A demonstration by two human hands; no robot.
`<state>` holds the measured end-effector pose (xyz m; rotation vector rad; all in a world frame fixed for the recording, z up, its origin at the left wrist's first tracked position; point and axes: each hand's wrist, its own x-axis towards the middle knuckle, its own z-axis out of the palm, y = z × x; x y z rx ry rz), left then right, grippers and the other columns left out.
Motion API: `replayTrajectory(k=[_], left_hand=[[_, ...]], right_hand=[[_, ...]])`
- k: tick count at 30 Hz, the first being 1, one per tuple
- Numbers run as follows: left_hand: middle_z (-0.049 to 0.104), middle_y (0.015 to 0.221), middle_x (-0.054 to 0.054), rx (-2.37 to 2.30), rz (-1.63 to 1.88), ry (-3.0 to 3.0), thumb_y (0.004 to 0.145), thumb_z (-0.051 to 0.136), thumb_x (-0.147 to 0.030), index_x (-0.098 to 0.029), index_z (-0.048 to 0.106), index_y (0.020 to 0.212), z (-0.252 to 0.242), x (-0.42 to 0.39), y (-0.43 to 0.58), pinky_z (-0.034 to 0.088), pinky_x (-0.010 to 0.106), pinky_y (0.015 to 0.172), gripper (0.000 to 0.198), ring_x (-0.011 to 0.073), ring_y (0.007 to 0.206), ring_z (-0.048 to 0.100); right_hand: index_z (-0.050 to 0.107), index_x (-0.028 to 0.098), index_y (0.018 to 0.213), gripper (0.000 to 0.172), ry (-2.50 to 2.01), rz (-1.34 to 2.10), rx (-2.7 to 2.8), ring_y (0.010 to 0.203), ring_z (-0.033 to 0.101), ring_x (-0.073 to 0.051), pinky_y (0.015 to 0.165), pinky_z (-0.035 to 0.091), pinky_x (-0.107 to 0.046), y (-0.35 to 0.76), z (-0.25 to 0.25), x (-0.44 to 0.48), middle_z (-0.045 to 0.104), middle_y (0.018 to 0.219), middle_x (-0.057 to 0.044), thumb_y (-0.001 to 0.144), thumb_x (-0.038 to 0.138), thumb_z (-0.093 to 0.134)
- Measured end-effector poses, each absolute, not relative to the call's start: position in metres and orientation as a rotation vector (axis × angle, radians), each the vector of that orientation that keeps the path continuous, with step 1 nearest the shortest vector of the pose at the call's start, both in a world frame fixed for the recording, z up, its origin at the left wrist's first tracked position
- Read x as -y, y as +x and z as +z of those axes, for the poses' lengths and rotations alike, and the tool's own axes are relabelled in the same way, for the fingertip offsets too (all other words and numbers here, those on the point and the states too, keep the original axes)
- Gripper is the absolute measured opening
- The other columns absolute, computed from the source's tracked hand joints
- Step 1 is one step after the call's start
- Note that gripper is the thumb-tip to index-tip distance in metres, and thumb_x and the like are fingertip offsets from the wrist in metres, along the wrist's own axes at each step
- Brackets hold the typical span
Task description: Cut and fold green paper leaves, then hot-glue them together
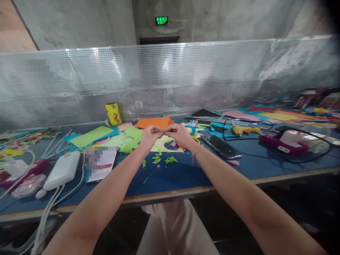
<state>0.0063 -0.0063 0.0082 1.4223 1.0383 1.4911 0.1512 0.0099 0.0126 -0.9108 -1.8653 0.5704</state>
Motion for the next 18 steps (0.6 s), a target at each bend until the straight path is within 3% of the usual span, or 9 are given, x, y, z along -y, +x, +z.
replayTrajectory(k=[18], left_hand=[[0.057, 0.053, -0.001, -0.857, 1.312, 0.974, 0.053, 0.062, -0.003, -0.013, 0.053, 0.064, 0.013, 0.011, 0.01, 0.048, 0.028, 0.069, 0.018, 0.0092, 0.055, 0.057]], right_hand=[[0.064, 0.017, 0.07, 0.012, -0.666, 0.482, 2.024, 0.066, 0.056, -0.013, 0.062, 0.045, -0.025, 0.163, 0.014, -0.009, 0.061, 0.068, -0.003, 0.07, 0.026, 0.057]])
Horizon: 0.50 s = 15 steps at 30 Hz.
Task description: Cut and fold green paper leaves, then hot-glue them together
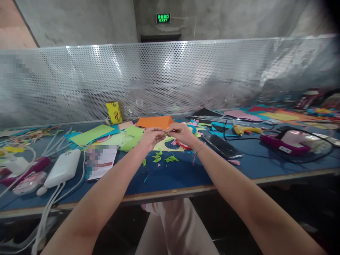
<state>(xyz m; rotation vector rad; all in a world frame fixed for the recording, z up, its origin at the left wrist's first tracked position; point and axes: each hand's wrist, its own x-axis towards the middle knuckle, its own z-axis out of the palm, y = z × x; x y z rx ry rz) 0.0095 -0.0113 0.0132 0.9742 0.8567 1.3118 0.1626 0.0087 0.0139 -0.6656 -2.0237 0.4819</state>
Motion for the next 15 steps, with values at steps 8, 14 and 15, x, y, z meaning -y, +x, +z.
replayTrajectory(k=[8, 14, 15], left_hand=[[0.058, 0.053, 0.0, -0.848, 1.274, 0.925, 0.056, 0.059, 0.0, -0.012, 0.055, 0.062, 0.015, 0.01, 0.009, 0.049, 0.028, 0.071, 0.014, 0.0089, 0.055, 0.058], [0.062, 0.062, 0.001, -0.77, 1.412, 1.012, 0.057, 0.061, -0.004, -0.013, 0.054, 0.062, 0.024, 0.011, 0.002, 0.048, 0.028, 0.077, 0.013, 0.0096, 0.064, 0.06], [0.062, 0.063, 0.001, -0.779, 1.431, 1.023, 0.057, 0.062, -0.004, -0.013, 0.054, 0.063, 0.024, 0.011, 0.0, 0.047, 0.028, 0.078, 0.014, 0.01, 0.065, 0.06]], right_hand=[[0.066, 0.019, 0.073, 0.012, -0.612, 0.438, 2.072, 0.071, 0.057, -0.013, 0.066, 0.046, -0.026, 0.169, 0.016, -0.009, 0.063, 0.074, -0.004, 0.071, 0.023, 0.055], [0.067, 0.021, 0.07, 0.026, -0.599, 0.348, 2.283, 0.07, 0.057, -0.011, 0.067, 0.044, -0.023, 0.159, 0.006, -0.013, 0.064, 0.078, -0.002, 0.067, 0.007, 0.045], [0.067, 0.02, 0.069, 0.026, -0.639, 0.339, 2.265, 0.066, 0.056, -0.01, 0.064, 0.044, -0.022, 0.155, 0.004, -0.014, 0.064, 0.075, -0.001, 0.065, 0.007, 0.045]])
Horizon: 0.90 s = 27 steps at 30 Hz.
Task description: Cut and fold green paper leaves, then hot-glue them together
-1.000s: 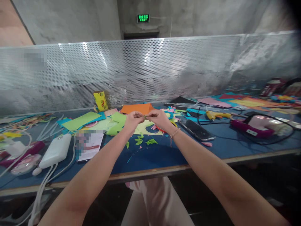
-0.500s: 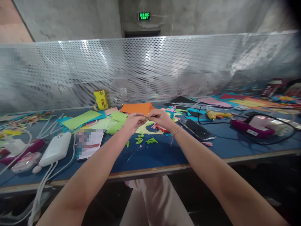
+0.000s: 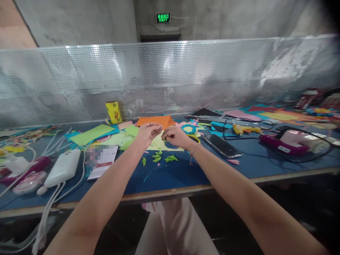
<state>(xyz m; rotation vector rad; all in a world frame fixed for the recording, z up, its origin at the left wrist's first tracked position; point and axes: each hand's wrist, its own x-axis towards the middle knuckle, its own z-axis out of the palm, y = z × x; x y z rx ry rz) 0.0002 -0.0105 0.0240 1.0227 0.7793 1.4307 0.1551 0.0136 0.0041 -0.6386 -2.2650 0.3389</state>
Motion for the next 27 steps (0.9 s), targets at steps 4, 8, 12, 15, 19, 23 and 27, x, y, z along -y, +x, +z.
replayTrajectory(k=[4, 8, 12, 15, 19, 23, 27], left_hand=[[0.059, 0.06, 0.001, -0.901, 1.43, 1.091, 0.054, 0.066, -0.007, -0.012, 0.052, 0.064, 0.018, 0.005, -0.002, 0.046, 0.031, 0.077, 0.018, 0.0104, 0.061, 0.059], [0.06, 0.072, 0.005, -0.971, 1.254, 1.15, 0.059, 0.066, -0.017, -0.013, 0.052, 0.069, 0.011, 0.006, 0.003, 0.045, 0.033, 0.076, 0.018, 0.0134, 0.07, 0.06], [0.06, 0.087, 0.008, -0.999, 1.15, 1.286, 0.055, 0.071, -0.02, -0.015, 0.051, 0.082, 0.002, 0.012, 0.012, 0.046, 0.035, 0.074, 0.033, 0.0158, 0.076, 0.059], [0.06, 0.087, 0.01, -1.074, 1.139, 1.412, 0.053, 0.068, -0.009, -0.015, 0.052, 0.086, -0.006, 0.008, 0.013, 0.047, 0.034, 0.069, 0.037, 0.0178, 0.077, 0.058], [0.06, 0.083, 0.01, -1.301, 1.176, 1.569, 0.056, 0.06, -0.008, -0.015, 0.055, 0.08, -0.013, -0.006, 0.006, 0.047, 0.031, 0.063, 0.025, 0.0195, 0.078, 0.057], [0.06, 0.086, 0.009, -1.325, 1.245, 1.526, 0.062, 0.059, -0.017, -0.015, 0.055, 0.08, -0.013, -0.012, 0.0, 0.046, 0.026, 0.059, 0.019, 0.0173, 0.078, 0.056], [0.06, 0.086, 0.008, -1.337, 1.188, 1.569, 0.063, 0.058, -0.017, -0.014, 0.055, 0.08, -0.013, -0.011, 0.0, 0.046, 0.023, 0.057, 0.017, 0.0147, 0.074, 0.056]], right_hand=[[0.066, 0.017, 0.066, 0.023, -0.868, 0.392, 2.136, 0.058, 0.054, -0.009, 0.056, 0.041, -0.02, 0.147, -0.002, -0.019, 0.062, 0.064, -0.001, 0.064, 0.008, 0.045], [0.065, 0.015, 0.069, 0.021, -1.043, 0.555, 1.922, 0.055, 0.054, -0.009, 0.054, 0.042, -0.019, 0.15, -0.003, -0.026, 0.062, 0.061, -0.001, 0.066, 0.012, 0.044], [0.063, 0.015, 0.07, 0.02, -1.076, 0.612, 1.817, 0.061, 0.058, -0.011, 0.058, 0.044, -0.02, 0.151, -0.004, -0.028, 0.064, 0.064, -0.002, 0.068, 0.013, 0.043], [0.062, 0.014, 0.071, 0.021, -1.138, 0.545, 1.895, 0.062, 0.058, -0.012, 0.058, 0.043, -0.022, 0.153, -0.003, -0.028, 0.064, 0.067, -0.004, 0.069, 0.011, 0.041], [0.061, 0.016, 0.068, 0.015, -1.189, 0.321, 2.144, 0.067, 0.055, -0.014, 0.062, 0.041, -0.024, 0.163, 0.003, -0.026, 0.063, 0.071, -0.005, 0.066, 0.009, 0.048], [0.058, 0.018, 0.058, 0.022, -1.284, 0.388, 2.428, 0.054, 0.05, -0.013, 0.051, 0.035, -0.025, 0.171, 0.007, -0.02, 0.06, 0.061, -0.003, 0.067, 0.038, 0.059], [0.06, 0.018, 0.062, 0.03, -1.316, 0.44, 2.717, 0.052, 0.05, -0.013, 0.048, 0.032, -0.024, 0.171, 0.009, -0.012, 0.06, 0.059, -0.003, 0.062, 0.047, 0.061]])
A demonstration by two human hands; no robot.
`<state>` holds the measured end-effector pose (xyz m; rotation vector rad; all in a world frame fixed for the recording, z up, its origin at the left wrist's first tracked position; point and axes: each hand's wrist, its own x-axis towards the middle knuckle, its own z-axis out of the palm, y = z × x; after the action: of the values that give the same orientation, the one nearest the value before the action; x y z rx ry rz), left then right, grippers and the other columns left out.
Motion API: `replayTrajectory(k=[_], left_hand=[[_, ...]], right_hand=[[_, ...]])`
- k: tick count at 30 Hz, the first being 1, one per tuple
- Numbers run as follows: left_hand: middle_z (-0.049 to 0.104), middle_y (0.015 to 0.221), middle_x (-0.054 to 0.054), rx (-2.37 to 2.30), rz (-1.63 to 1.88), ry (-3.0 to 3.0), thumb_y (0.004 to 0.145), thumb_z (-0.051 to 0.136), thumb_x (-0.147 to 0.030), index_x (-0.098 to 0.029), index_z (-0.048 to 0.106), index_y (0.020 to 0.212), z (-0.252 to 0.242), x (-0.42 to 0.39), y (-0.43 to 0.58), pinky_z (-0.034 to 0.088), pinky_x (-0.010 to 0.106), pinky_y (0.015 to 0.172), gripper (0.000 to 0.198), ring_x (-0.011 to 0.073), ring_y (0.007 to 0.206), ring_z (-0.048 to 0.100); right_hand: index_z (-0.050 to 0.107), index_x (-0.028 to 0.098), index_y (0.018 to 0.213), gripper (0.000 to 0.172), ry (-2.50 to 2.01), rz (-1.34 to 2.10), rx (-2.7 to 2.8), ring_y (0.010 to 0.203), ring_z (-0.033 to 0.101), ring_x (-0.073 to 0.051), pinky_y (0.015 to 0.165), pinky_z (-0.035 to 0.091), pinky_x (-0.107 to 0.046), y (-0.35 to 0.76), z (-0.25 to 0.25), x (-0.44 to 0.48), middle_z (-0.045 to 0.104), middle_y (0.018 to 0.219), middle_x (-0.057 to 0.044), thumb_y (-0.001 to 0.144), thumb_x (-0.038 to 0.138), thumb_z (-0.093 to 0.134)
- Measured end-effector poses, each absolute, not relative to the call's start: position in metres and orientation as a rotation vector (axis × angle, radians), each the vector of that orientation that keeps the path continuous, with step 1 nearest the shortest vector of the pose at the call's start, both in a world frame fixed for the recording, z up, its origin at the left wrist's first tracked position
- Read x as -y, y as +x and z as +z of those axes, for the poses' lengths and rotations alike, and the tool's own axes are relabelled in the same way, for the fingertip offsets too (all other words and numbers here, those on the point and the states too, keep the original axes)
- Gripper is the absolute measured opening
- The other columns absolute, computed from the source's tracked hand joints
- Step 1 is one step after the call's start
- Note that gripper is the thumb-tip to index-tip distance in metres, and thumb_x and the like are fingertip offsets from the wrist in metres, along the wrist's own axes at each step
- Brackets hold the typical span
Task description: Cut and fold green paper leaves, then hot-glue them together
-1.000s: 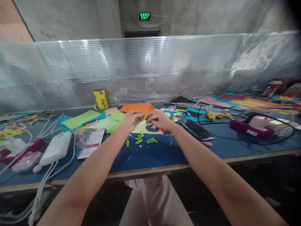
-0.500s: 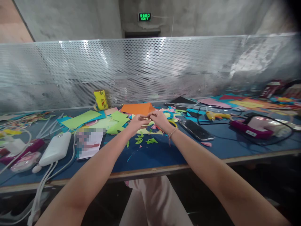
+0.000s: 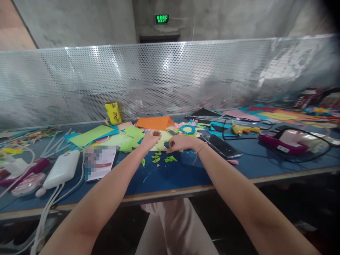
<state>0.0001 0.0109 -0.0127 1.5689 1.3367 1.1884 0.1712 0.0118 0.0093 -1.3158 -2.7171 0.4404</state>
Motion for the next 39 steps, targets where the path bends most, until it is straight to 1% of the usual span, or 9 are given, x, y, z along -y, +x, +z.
replayTrajectory(k=[4, 9, 13, 18, 22, 26, 31, 36, 39], left_hand=[[0.06, 0.086, 0.008, -1.328, 1.136, 1.565, 0.065, 0.056, -0.017, -0.014, 0.054, 0.082, -0.012, -0.01, 0.001, 0.046, 0.023, 0.058, 0.017, 0.0126, 0.071, 0.056], [0.061, 0.088, 0.009, -1.341, 1.105, 1.559, 0.064, 0.05, -0.009, -0.014, 0.053, 0.083, -0.01, -0.009, 0.0, 0.046, 0.023, 0.059, 0.02, 0.0119, 0.07, 0.057], [0.063, 0.085, 0.008, -1.445, 1.039, 1.802, 0.064, 0.049, -0.011, -0.015, 0.057, 0.079, -0.01, -0.008, -0.001, 0.046, 0.026, 0.063, 0.018, 0.0152, 0.072, 0.059], [0.066, 0.078, 0.006, -1.565, 0.814, 2.167, 0.064, 0.05, -0.014, -0.017, 0.064, 0.069, -0.011, -0.005, 0.001, 0.044, 0.027, 0.071, 0.015, 0.0186, 0.077, 0.06], [0.066, 0.078, 0.006, -1.612, 0.876, 2.156, 0.063, 0.048, -0.01, -0.017, 0.064, 0.069, -0.008, -0.003, 0.001, 0.044, 0.026, 0.07, 0.018, 0.0182, 0.076, 0.06], [0.066, 0.08, 0.006, -1.647, 0.937, 2.09, 0.063, 0.048, -0.009, -0.016, 0.063, 0.07, -0.006, -0.004, -0.002, 0.044, 0.027, 0.07, 0.018, 0.0183, 0.077, 0.059], [0.065, 0.08, 0.008, -1.581, 1.038, 1.978, 0.064, 0.051, -0.011, -0.015, 0.06, 0.07, -0.008, -0.01, -0.003, 0.044, 0.031, 0.073, 0.012, 0.0195, 0.078, 0.059], [0.061, 0.08, 0.008, -1.247, 1.167, 1.609, 0.068, 0.054, -0.017, -0.013, 0.056, 0.081, -0.006, -0.008, 0.001, 0.048, 0.031, 0.068, 0.013, 0.0154, 0.072, 0.06], [0.06, 0.079, 0.006, -1.003, 1.22, 1.539, 0.066, 0.06, -0.018, -0.013, 0.054, 0.08, -0.005, -0.003, 0.004, 0.049, 0.031, 0.069, 0.016, 0.0136, 0.073, 0.059]], right_hand=[[0.061, 0.017, 0.072, 0.012, -1.271, 0.363, 2.818, 0.063, 0.054, -0.013, 0.053, 0.035, -0.021, 0.17, 0.014, -0.005, 0.063, 0.075, -0.004, 0.065, 0.025, 0.054], [0.059, 0.017, 0.083, 0.021, -1.311, 0.285, 2.805, 0.072, 0.056, -0.015, 0.056, 0.036, -0.021, 0.169, 0.014, -0.005, 0.064, 0.086, -0.006, 0.065, 0.018, 0.048], [0.057, 0.016, 0.089, 0.023, -1.429, 0.272, 2.698, 0.073, 0.056, -0.017, 0.058, 0.037, -0.023, 0.168, 0.01, -0.007, 0.063, 0.085, -0.008, 0.07, 0.02, 0.045], [0.057, 0.016, 0.098, 0.033, -1.086, 0.201, 2.766, 0.081, 0.053, -0.017, 0.068, 0.038, -0.024, 0.168, 0.005, -0.013, 0.059, 0.093, -0.008, 0.065, 0.018, 0.053], [0.061, 0.017, 0.093, 0.026, -0.939, 0.318, 2.828, 0.077, 0.053, -0.015, 0.069, 0.039, -0.024, 0.169, 0.002, -0.018, 0.058, 0.089, -0.006, 0.068, 0.023, 0.056], [0.061, 0.015, 0.083, 0.019, -0.962, 0.389, 2.796, 0.072, 0.052, -0.013, 0.065, 0.039, -0.024, 0.167, 0.002, -0.014, 0.058, 0.088, -0.006, 0.067, 0.025, 0.058], [0.057, 0.015, 0.073, 0.008, -0.993, 0.638, 2.476, 0.063, 0.052, -0.011, 0.059, 0.04, -0.023, 0.162, 0.007, -0.012, 0.058, 0.068, -0.001, 0.066, 0.017, 0.055], [0.057, 0.015, 0.079, 0.021, -0.866, 0.913, 1.905, 0.066, 0.054, -0.011, 0.066, 0.043, -0.025, 0.158, 0.006, -0.021, 0.058, 0.07, -0.001, 0.06, 0.023, 0.063], [0.058, 0.015, 0.07, 0.019, -0.821, 1.041, 1.685, 0.062, 0.053, -0.009, 0.065, 0.043, -0.025, 0.154, 0.003, -0.025, 0.057, 0.065, 0.001, 0.056, 0.025, 0.066]])
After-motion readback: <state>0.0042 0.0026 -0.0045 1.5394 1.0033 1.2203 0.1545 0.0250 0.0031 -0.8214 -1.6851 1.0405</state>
